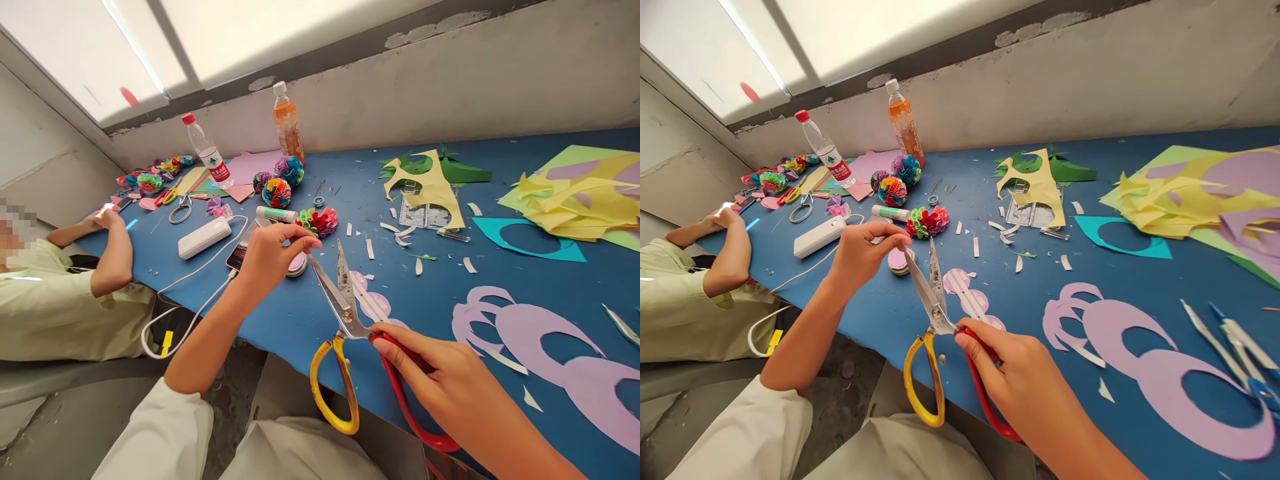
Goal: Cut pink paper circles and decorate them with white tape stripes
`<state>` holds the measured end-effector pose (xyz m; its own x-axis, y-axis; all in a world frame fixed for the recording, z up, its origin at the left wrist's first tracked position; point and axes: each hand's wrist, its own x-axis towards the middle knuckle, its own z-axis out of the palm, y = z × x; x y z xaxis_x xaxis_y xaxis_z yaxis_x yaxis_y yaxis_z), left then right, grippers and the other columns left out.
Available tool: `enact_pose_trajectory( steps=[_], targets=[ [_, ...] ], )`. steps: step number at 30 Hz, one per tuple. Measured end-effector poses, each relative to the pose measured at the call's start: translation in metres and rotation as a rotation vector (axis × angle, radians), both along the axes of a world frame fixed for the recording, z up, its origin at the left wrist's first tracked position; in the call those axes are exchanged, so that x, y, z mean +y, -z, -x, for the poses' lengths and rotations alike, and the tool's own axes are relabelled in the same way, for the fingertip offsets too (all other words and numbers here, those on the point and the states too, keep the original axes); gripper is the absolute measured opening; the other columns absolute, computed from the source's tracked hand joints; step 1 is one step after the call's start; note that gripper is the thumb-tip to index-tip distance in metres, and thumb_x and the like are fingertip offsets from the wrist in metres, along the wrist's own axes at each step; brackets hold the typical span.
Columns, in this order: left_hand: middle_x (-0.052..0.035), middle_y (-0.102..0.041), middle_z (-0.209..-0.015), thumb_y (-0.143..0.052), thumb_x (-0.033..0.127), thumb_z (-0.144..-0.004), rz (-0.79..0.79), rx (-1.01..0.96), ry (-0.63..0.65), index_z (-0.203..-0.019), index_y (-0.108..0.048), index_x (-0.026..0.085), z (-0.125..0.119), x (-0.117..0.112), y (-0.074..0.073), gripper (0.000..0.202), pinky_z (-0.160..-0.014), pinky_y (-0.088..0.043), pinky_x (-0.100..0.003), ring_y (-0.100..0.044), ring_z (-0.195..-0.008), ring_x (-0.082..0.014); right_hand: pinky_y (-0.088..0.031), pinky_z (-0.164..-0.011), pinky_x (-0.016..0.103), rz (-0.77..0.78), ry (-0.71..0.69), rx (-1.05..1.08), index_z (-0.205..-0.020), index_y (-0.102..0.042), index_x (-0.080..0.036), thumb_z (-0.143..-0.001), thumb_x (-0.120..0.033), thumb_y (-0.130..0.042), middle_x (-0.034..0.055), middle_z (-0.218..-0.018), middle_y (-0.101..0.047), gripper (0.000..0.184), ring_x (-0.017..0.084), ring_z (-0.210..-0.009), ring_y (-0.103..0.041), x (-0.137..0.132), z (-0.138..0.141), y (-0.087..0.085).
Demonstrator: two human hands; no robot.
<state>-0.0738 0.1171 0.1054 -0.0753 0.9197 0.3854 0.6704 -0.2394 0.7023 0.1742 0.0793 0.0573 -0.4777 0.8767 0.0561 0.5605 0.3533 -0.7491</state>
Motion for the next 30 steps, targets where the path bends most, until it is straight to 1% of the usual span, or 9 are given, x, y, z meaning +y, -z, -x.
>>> enact_pose_trajectory(
  steps=[5,8,10,11,13,15,18,23,30],
  targets=[
    [0.0031,-0.067,-0.058,-0.063,0.03,-0.087,-0.084,0.168,-0.032,-0.111,-0.071,0.022,-0.004,0.006,0.003,0.026,-0.078,-0.048,-0.028,-0.06,-0.063,-0.0134,-0.051,-0.047,0.024,-0.013,0.002,0.015,-0.09,-0.075,-0.025,-0.092,-0.043,-0.043,0.0006,-0.076,-0.076,0.036,0.016,-0.054,-0.067,-0.001,0.0,0.0],
    [-0.0023,-0.075,-0.095,-0.066,0.033,-0.086,-0.183,0.347,-0.068,-0.128,-0.06,0.026,-0.008,0.001,-0.002,0.043,-0.101,-0.039,-0.036,-0.064,-0.1,-0.0189,-0.049,-0.047,0.024,-0.016,-0.007,0.014,-0.091,-0.075,-0.026,-0.092,-0.044,-0.043,-0.0006,-0.072,-0.075,0.036,0.015,-0.05,-0.065,-0.002,0.0,-0.001],
    [-0.0053,-0.069,-0.118,-0.065,0.033,-0.087,-0.214,0.427,-0.086,-0.122,-0.063,0.025,-0.012,-0.005,-0.005,0.036,-0.104,-0.035,-0.038,-0.059,-0.115,-0.022,-0.048,-0.045,0.024,-0.009,-0.013,0.01,-0.091,-0.074,-0.026,-0.092,-0.044,-0.043,-0.0013,-0.067,-0.074,0.036,0.014,-0.046,-0.062,-0.002,0.001,-0.001],
    [-0.005,-0.068,-0.118,-0.064,0.032,-0.087,-0.191,0.446,-0.081,-0.113,-0.067,0.025,-0.014,-0.008,-0.007,0.027,-0.101,-0.035,-0.037,-0.06,-0.112,-0.0221,-0.048,-0.045,0.024,-0.007,-0.016,0.01,-0.09,-0.074,-0.026,-0.092,-0.044,-0.043,-0.0016,-0.066,-0.073,0.036,0.013,-0.044,-0.06,-0.002,0.001,-0.001],
    [-0.002,-0.073,-0.101,-0.062,0.027,-0.088,-0.097,0.442,-0.055,-0.091,-0.073,0.022,-0.02,-0.015,-0.009,0.013,-0.092,-0.036,-0.036,-0.065,-0.093,-0.0186,-0.047,-0.045,0.024,-0.013,-0.014,0.019,-0.09,-0.074,-0.026,-0.092,-0.043,-0.043,-0.0019,-0.066,-0.073,0.036,0.013,-0.044,-0.059,-0.002,0.001,0.0],
    [0.0011,-0.074,-0.087,-0.062,0.024,-0.086,-0.002,0.426,-0.02,-0.079,-0.073,0.021,-0.026,-0.022,-0.009,0.013,-0.086,-0.035,-0.036,-0.065,-0.075,-0.0145,-0.047,-0.045,0.023,-0.022,-0.01,0.025,-0.091,-0.074,-0.026,-0.092,-0.042,-0.043,-0.002,-0.068,-0.074,0.035,0.013,-0.046,-0.061,-0.002,0.001,0.0],
    [0.0023,-0.074,-0.085,-0.063,0.024,-0.085,0.046,0.415,0.0,-0.081,-0.075,0.023,-0.033,-0.028,-0.006,0.012,-0.082,-0.033,-0.037,-0.062,-0.067,-0.0123,-0.048,-0.047,0.024,-0.019,-0.008,0.018,-0.092,-0.074,-0.026,-0.092,-0.042,-0.043,-0.0008,-0.071,-0.075,0.034,0.014,-0.051,-0.065,-0.002,0.001,-0.001],
    [0.0016,-0.074,-0.085,-0.061,0.024,-0.086,0.032,0.444,-0.06,-0.078,-0.075,0.023,-0.042,-0.03,-0.001,0.016,-0.082,-0.032,-0.038,-0.062,-0.07,-0.0133,-0.05,-0.05,0.025,-0.031,-0.014,-0.005,-0.092,-0.073,-0.026,-0.093,-0.04,-0.042,0.0002,-0.074,-0.076,0.035,0.016,-0.052,-0.066,-0.003,0.001,-0.002],
    [-0.003,-0.072,-0.075,-0.054,0.023,-0.088,-0.037,0.73,-0.143,-0.068,-0.068,0.018,-0.055,-0.032,0.001,0.026,-0.083,-0.032,-0.041,-0.06,-0.07,-0.0175,-0.051,-0.054,0.025,-0.071,-0.037,-0.047,-0.093,-0.073,-0.026,-0.093,-0.036,-0.041,0.0016,-0.079,-0.077,0.033,0.018,-0.062,-0.071,-0.005,0.001,-0.001]
  ],
)
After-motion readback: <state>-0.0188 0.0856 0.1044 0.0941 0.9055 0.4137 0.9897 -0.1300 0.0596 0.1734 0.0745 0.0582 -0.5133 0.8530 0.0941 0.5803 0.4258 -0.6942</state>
